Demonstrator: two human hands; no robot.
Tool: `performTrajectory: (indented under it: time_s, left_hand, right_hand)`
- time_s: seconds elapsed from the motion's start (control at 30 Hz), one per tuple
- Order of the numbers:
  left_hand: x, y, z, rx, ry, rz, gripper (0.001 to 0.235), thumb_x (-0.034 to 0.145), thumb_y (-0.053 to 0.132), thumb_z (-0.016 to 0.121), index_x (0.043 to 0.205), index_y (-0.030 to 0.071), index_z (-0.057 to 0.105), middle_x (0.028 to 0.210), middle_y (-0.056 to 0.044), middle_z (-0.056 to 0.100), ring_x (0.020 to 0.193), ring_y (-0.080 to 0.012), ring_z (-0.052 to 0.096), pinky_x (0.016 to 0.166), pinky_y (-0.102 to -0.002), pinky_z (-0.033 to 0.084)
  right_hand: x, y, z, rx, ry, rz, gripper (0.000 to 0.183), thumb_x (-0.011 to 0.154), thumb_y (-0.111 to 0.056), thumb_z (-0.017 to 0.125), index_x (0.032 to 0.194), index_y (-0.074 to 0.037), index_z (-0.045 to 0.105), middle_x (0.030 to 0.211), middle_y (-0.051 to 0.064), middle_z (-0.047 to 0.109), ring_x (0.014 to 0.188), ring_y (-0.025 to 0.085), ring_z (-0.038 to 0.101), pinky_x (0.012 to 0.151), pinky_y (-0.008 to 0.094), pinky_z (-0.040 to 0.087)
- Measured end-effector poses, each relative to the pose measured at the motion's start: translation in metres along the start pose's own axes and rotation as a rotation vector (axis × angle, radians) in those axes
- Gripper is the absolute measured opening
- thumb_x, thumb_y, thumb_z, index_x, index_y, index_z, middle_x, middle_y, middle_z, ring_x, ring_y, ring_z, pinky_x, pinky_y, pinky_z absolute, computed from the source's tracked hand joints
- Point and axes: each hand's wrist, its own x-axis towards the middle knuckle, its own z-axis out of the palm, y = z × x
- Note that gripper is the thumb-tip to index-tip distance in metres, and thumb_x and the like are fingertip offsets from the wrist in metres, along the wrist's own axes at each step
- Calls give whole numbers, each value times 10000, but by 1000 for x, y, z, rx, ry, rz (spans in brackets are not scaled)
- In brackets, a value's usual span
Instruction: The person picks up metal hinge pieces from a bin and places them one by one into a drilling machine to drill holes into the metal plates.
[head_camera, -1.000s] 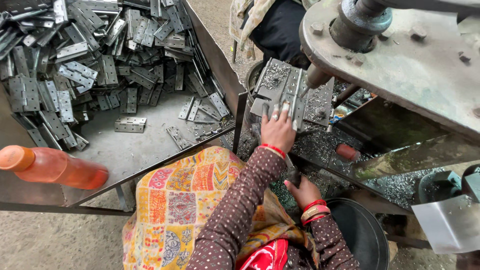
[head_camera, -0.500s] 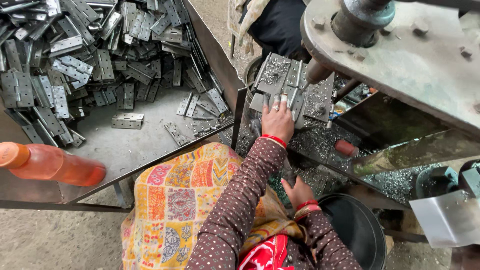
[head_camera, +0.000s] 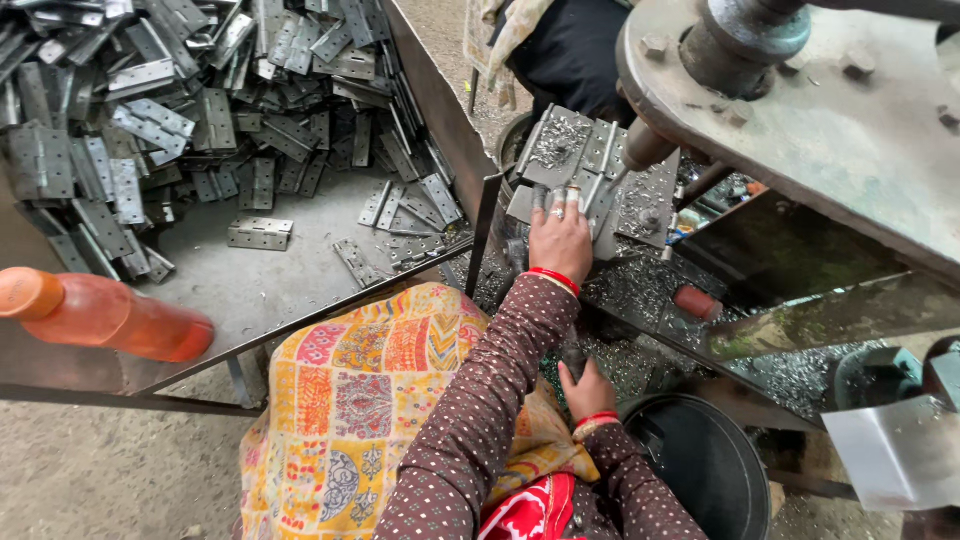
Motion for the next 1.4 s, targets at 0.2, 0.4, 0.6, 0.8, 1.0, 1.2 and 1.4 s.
performTrajectory:
  time_s: [0.2,0.4,0.6,0.8,1.0,1.2,1.4]
  left_hand:
    - [-7,-7,0,-82,-27,6,293,922,171,533,1091,35,732,1380,-130,618,1313,-282,551,1093,-543,391]
    - [10,-7,15,-117,-140,4,273,961,155,538,1119,58,738,1372,-104,636,1330,-252,561,1189,-529,357]
    - [25,-4,10,-72,-66,19,274,917,190,549,1053,62,750,1340,-120,640,1297,-273,566,1130,-530,365]
    - [16,-8,4,-120,-162,6,284,999,205,522,1094,60,747,1363,-121,641,1316,-274,565,1145,-545,372]
    - [33,-14,18,-24,-134,37,290,945,206,533,1092,109,764,1379,-99,639,1336,-252,552,1170,-536,357]
    - [41,-13,30,-74,-81,53,291,899,193,543,1046,95,774,1327,-105,652,1291,-267,564,1110,-548,361]
    - [27,-17,25,-164,-77,53,236,921,165,555,960,80,772,1298,-88,674,1242,-269,619,1111,-549,373]
  right_hand:
    - [3,11,6,38,-58,30,560,832,-557,686,1087,-60,656,927,266,734,890,489,696,773,553,549]
    - [22,12,-49,-77,-171,-66,671,827,-656,700,1045,-23,660,915,284,726,908,492,701,788,551,555]
    - [-3,-2,-1,-77,14,33,569,873,-595,654,1069,-61,655,856,268,725,825,509,693,737,597,540]
    - [-4,-2,-1,72,-36,34,541,852,-552,674,1083,-63,657,914,260,725,876,497,690,744,576,545]
    - [25,-7,-55,-90,-175,-29,593,832,-610,711,1053,-61,670,934,260,731,924,473,707,807,546,558]
    - [-9,-14,-14,-94,-18,59,546,866,-588,673,1042,-71,654,913,241,740,863,489,700,752,577,548]
    - [-7,4,4,-8,-40,72,548,858,-586,676,1062,-77,665,926,259,733,888,502,691,761,573,545]
